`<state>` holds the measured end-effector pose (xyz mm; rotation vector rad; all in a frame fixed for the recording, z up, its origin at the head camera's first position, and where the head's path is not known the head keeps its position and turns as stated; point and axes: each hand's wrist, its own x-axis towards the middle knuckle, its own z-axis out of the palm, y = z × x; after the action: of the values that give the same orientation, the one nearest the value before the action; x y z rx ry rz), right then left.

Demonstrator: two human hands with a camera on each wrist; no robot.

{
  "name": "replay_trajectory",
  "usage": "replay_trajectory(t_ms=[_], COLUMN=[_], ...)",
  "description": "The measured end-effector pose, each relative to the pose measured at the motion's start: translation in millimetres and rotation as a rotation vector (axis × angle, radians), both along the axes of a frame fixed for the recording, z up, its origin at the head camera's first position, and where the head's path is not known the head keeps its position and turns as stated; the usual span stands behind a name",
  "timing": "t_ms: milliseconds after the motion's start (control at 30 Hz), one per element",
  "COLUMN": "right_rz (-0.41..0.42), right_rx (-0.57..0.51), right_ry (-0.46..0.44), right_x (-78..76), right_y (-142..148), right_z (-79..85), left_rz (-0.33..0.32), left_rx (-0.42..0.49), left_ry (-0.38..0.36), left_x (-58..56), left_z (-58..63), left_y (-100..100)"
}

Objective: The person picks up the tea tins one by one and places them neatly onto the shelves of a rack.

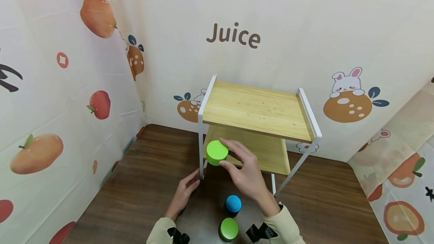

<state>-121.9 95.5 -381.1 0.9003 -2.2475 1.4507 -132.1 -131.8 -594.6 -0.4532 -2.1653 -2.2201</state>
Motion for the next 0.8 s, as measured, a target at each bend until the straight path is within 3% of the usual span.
replay_trajectory(t_ms=[333, 800], right_rz=[0.033, 0.077], right_rx=[-0.017, -0.005], right_ry=[0.053, 0.11], right_x=[-8.1, -19.2], right_y=[-5, -12], right_z=[25.8, 56.6], left_rz=[-0.013, -0.013], left_rx=[0.009, 0.006], left_ry=[0.057, 0.029], left_x=[-0.4, -0.5], left_z=[-2.0, -1.4], left_y=[-2, -1])
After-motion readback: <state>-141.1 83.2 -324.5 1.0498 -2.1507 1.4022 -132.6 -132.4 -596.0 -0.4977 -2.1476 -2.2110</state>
